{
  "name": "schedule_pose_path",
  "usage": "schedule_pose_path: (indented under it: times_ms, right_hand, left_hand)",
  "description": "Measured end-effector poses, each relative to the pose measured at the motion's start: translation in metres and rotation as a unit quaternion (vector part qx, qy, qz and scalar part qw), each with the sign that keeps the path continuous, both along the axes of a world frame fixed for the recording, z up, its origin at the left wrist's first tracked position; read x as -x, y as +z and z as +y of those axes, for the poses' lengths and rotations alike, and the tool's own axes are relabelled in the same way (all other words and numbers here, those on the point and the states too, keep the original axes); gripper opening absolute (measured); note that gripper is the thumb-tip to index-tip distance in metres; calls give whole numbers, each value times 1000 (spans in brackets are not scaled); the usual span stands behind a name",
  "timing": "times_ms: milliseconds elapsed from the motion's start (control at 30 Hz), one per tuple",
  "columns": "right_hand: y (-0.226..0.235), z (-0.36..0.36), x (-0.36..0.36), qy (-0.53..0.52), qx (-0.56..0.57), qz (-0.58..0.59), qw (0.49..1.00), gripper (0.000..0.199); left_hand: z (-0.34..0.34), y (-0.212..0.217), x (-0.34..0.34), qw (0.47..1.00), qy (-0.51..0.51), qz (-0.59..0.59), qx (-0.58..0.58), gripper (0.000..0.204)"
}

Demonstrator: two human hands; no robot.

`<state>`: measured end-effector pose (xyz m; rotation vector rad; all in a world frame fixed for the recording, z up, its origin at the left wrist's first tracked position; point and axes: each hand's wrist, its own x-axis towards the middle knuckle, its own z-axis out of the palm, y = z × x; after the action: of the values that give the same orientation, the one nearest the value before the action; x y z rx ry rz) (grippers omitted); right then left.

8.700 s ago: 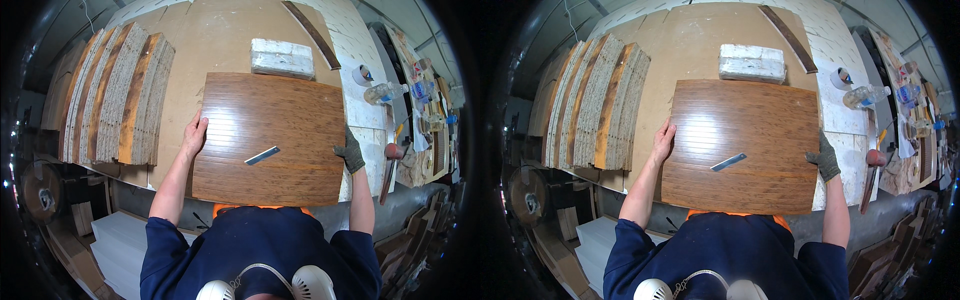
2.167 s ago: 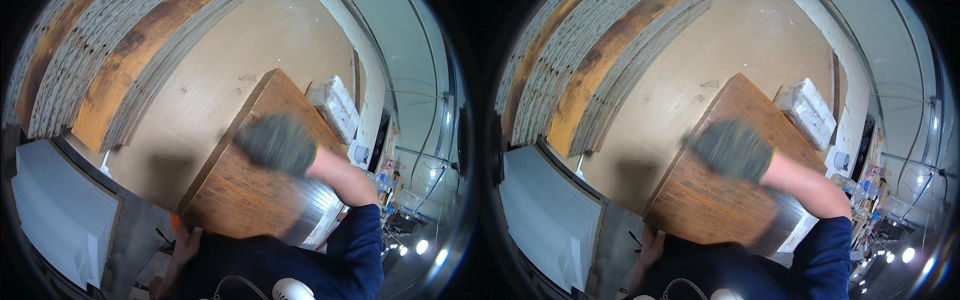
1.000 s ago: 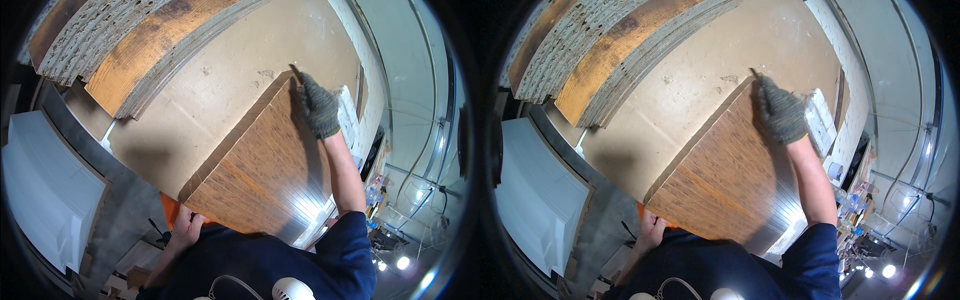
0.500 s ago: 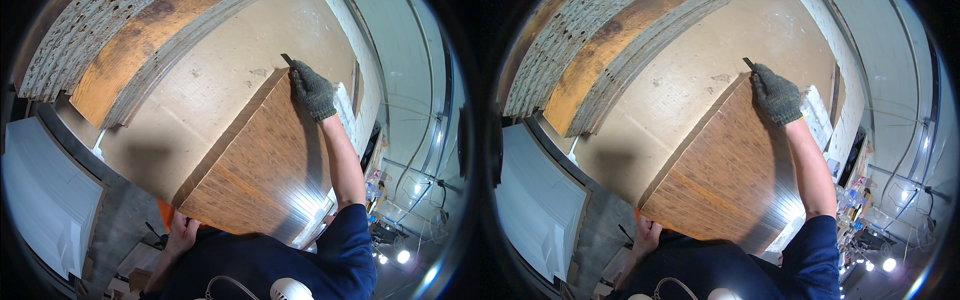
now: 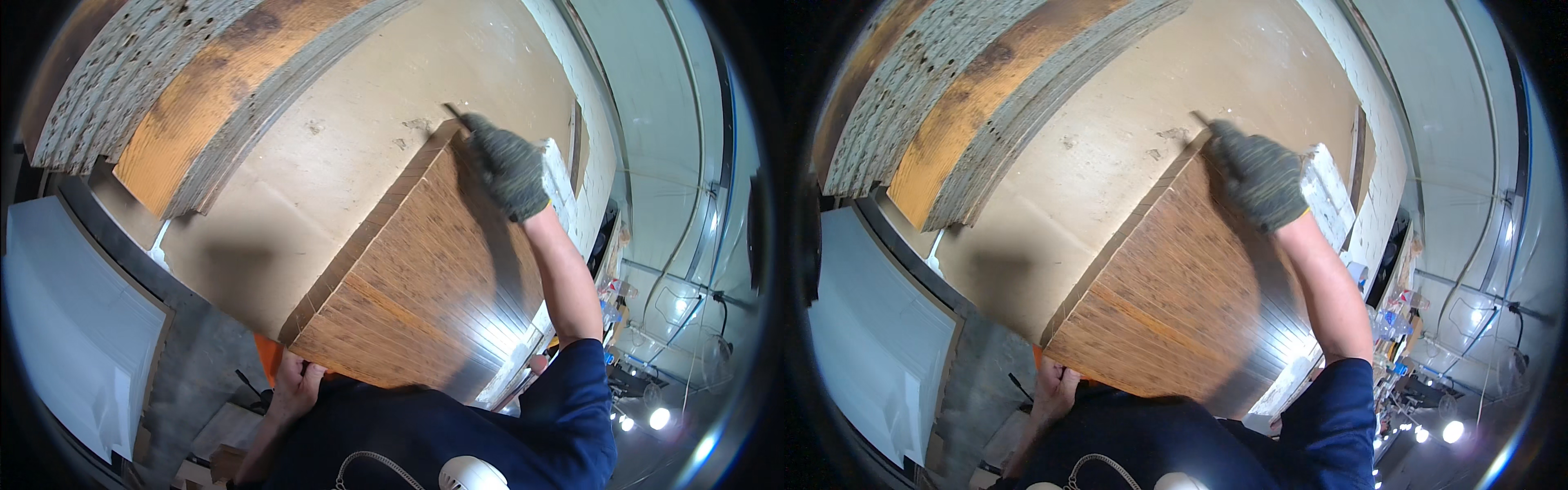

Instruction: The person uses a scraper to clean the surface and edges of a wooden board on a workbench. The person turns the board over and scrapes excess material from multiple sides.

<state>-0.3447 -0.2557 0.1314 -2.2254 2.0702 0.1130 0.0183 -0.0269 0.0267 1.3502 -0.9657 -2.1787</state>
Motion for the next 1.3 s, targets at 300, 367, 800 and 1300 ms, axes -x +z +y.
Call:
schedule_pose_path:
  times_ms: [300, 367, 800, 1300]
  right_hand:
    - [-3, 31, -3, 236, -84, -94, 964, 38]
    - [4, 19, 4, 267, -87, -108, 954, 38]
    - [-7, -50, 69, 61, -89, 36, 993, 26]
    - [-3, -44, 57, 113, -45, 116, 986, 32]
  left_hand:
    - [0, -2, 0, 1000, -8, 17, 5, 39]
    - [0, -2, 0, 1000, -4, 26, 6, 38]
    - [5, -3, 6, 997, 56, 29, 35, 39]
    - [13, -16, 3, 993, 64, 90, 40, 54]
